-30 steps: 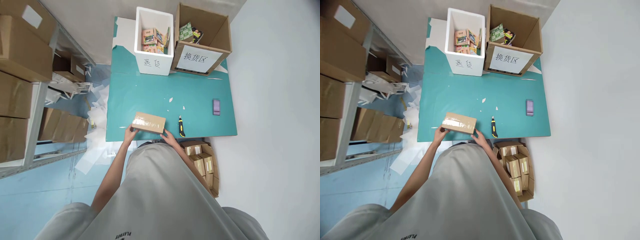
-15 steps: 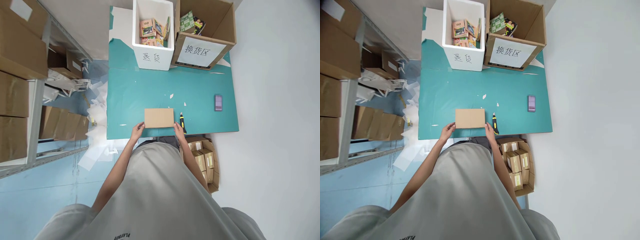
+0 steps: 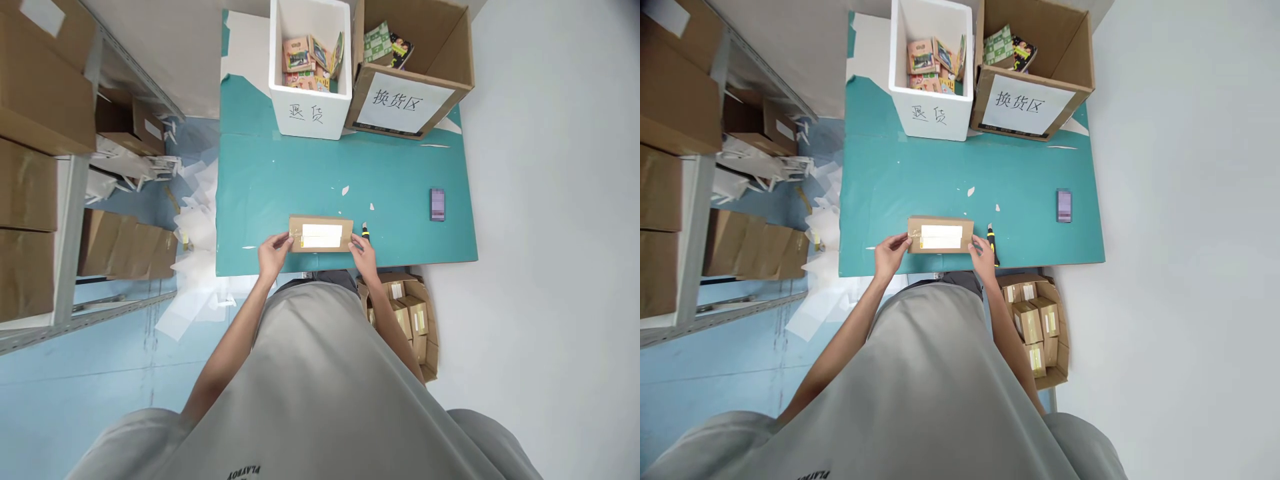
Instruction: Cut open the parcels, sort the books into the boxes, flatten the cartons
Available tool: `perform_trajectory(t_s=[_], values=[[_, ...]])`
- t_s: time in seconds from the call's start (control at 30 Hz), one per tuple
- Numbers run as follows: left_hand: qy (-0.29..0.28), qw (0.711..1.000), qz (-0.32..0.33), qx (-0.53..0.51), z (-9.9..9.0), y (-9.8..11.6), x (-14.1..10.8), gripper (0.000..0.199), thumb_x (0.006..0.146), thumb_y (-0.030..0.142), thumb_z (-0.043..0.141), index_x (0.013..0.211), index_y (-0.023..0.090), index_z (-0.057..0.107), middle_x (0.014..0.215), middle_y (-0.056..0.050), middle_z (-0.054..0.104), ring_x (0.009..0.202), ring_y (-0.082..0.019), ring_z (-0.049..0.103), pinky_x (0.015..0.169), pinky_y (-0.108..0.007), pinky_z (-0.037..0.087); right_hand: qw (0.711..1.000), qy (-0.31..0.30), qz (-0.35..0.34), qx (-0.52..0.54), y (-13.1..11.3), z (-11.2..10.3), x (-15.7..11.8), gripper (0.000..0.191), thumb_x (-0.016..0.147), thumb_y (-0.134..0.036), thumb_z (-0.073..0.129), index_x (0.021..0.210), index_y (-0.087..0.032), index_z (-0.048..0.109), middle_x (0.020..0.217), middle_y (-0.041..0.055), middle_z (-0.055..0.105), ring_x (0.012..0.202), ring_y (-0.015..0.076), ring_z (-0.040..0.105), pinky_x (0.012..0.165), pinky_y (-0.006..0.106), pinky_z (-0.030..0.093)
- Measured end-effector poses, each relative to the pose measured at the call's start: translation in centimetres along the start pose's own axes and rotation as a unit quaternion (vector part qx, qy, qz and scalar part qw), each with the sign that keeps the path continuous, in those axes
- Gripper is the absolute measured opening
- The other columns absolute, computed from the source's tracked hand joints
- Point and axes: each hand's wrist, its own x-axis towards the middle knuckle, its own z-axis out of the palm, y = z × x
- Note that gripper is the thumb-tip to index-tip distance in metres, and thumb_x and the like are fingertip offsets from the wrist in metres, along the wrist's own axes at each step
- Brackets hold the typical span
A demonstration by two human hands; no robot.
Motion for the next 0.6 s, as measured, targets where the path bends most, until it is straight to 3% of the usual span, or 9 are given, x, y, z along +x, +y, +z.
perform_trajectory(t_s=[0.13,0.33,0.47,0.6], values=[[-0.016,0.999,-0.020,0.020,-0.2,0.0,1.2,0.041,0.088,0.045,0.077,0.115,0.014,0.082,0.119,-0.014,0.080,0.104,-0.030,0.079,0.102,-0.047,0.062,1.000,-0.005,0.009,-0.002,-0.3,0.4,0.6,0.069,0.095,-0.069,0.061,0.139,-0.017,0.071,0.146,0.0175,0.064,0.133,0.0312,0.065,0.112,0.045,0.058],[-0.039,0.996,-0.079,-0.004,-0.2,-4.9,1.7,0.047,0.097,0.034,0.057,0.136,0.013,0.072,0.135,-0.018,0.075,0.112,-0.029,0.077,0.104,-0.047,0.061,0.998,-0.021,0.051,-0.014,1.9,0.4,0.4,0.062,0.098,-0.060,0.056,0.142,-0.018,0.070,0.149,0.0162,0.067,0.141,0.0320,0.061,0.119,0.050,0.051],[-0.061,0.993,-0.087,0.049,0.2,-7.6,1.5,0.061,0.085,0.023,0.064,0.145,0.014,0.064,0.145,-0.020,0.069,0.113,-0.030,0.076,0.105,-0.050,0.060,0.994,-0.027,0.107,-0.015,3.9,1.1,0.4,0.065,0.092,-0.044,0.060,0.151,-0.016,0.062,0.157,0.0172,0.061,0.143,0.0322,0.060,0.122,0.052,0.047],[-0.096,0.990,-0.074,0.076,1.2,-8.8,1.5,0.064,0.073,0.021,0.074,0.136,0.018,0.071,0.132,-0.016,0.075,0.110,-0.032,0.076,0.106,-0.053,0.059,0.991,-0.050,0.120,-0.009,5.3,2.9,0.4,0.070,0.084,-0.036,0.067,0.151,-0.014,0.062,0.152,0.0151,0.066,0.141,0.0306,0.063,0.121,0.050,0.049]])
